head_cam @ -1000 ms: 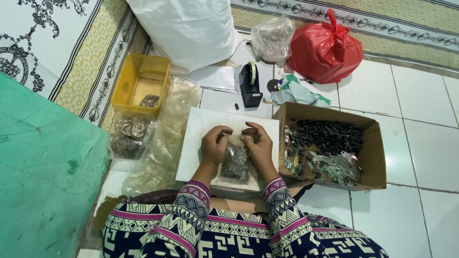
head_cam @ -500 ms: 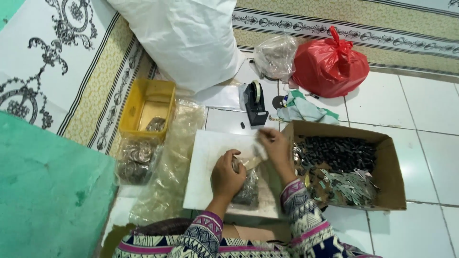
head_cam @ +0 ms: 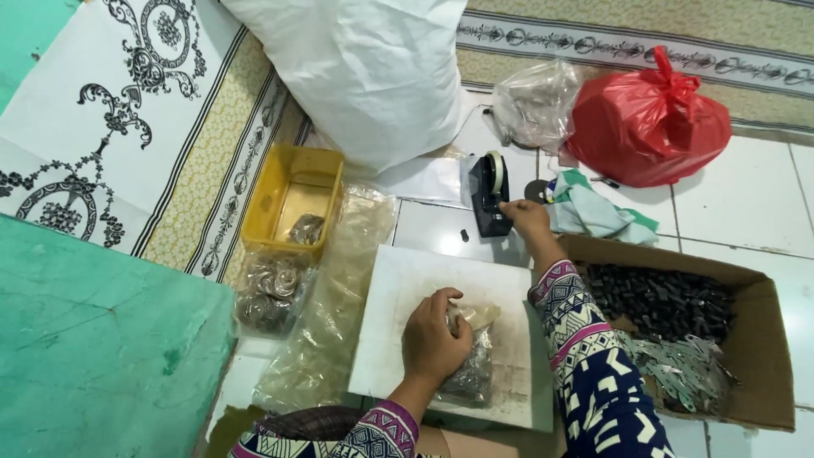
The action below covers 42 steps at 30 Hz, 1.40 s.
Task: The person is sitting on the floor, sorting and inspecting small silver-colored metal components from a white board into a cardboard box.
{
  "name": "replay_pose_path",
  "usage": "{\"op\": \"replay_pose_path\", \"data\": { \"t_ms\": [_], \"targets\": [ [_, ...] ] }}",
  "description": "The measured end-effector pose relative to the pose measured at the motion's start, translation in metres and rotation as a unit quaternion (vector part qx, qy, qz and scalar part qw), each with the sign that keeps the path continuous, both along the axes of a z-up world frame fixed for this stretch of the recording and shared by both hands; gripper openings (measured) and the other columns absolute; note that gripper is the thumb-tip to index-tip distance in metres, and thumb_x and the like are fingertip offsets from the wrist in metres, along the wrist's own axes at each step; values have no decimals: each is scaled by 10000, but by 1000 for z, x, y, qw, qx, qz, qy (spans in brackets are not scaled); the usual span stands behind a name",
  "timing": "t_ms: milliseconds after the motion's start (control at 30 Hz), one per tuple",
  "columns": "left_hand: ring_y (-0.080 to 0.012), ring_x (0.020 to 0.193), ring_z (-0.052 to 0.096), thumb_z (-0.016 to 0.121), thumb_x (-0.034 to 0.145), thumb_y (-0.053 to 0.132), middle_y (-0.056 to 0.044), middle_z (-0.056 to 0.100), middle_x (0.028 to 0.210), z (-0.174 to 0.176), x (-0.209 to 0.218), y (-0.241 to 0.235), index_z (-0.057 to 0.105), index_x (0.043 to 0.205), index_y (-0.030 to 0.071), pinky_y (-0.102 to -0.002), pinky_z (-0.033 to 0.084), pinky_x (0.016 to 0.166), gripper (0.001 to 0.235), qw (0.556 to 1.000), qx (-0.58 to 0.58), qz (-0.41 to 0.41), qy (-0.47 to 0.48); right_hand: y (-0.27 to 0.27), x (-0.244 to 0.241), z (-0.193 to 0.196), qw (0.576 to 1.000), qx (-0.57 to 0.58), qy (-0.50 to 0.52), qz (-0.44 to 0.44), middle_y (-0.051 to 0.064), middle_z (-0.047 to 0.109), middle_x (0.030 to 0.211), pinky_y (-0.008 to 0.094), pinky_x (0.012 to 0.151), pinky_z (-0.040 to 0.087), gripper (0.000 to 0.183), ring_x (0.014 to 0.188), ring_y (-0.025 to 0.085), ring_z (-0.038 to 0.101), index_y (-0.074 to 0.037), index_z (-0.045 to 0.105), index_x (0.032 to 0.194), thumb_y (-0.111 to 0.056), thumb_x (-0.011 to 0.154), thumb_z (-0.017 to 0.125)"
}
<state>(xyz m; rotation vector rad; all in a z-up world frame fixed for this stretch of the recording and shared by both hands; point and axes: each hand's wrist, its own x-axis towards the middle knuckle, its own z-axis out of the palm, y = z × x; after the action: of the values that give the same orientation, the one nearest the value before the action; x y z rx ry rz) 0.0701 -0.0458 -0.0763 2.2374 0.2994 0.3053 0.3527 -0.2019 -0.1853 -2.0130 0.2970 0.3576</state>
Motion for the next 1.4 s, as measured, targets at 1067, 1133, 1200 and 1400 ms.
{"op": "replay_pose_path", "data": {
  "t_ms": [1067,1133,1200,1400],
  "targets": [
    [-303,839,729,636,786,114,-88,688,822,-12,-1,2,576,1148,167,-426,585,761,370,999,16,-19,-22,-19,-8,-39,992,-110,65,-14,212,718,906,378,663,564,482,813,270,709,111,695,1126,-238,822,830],
    [-309,845,731,645,782,116,-91,691,830,-11,1,3,575,1153,168,-431,586,763,380,999,17,-16,-23,-18,-8,-41,988,-146,51,2,238,722,928,436,683,583,530,868,319,739,98,698,1145,-248,785,877],
    [-325,839,729,629,789,91,-104,692,830,-7,-1,2,587,1149,156,-443,584,765,367,999,-2,-17,-29,-14,-15,-26,975,-208,-79,-4,171,747,836,473,702,587,127,873,398,743,-84,803,912,-183,834,789],
    [-345,840,722,651,815,102,-97,705,889,-9,0,4,589,1190,196,-466,577,774,392,997,-74,-3,-12,23,-136,109,994,42,-97,10,42,641,762,283,641,380,148,746,140,484,-110,804,930,-217,848,744]
  ]
}}
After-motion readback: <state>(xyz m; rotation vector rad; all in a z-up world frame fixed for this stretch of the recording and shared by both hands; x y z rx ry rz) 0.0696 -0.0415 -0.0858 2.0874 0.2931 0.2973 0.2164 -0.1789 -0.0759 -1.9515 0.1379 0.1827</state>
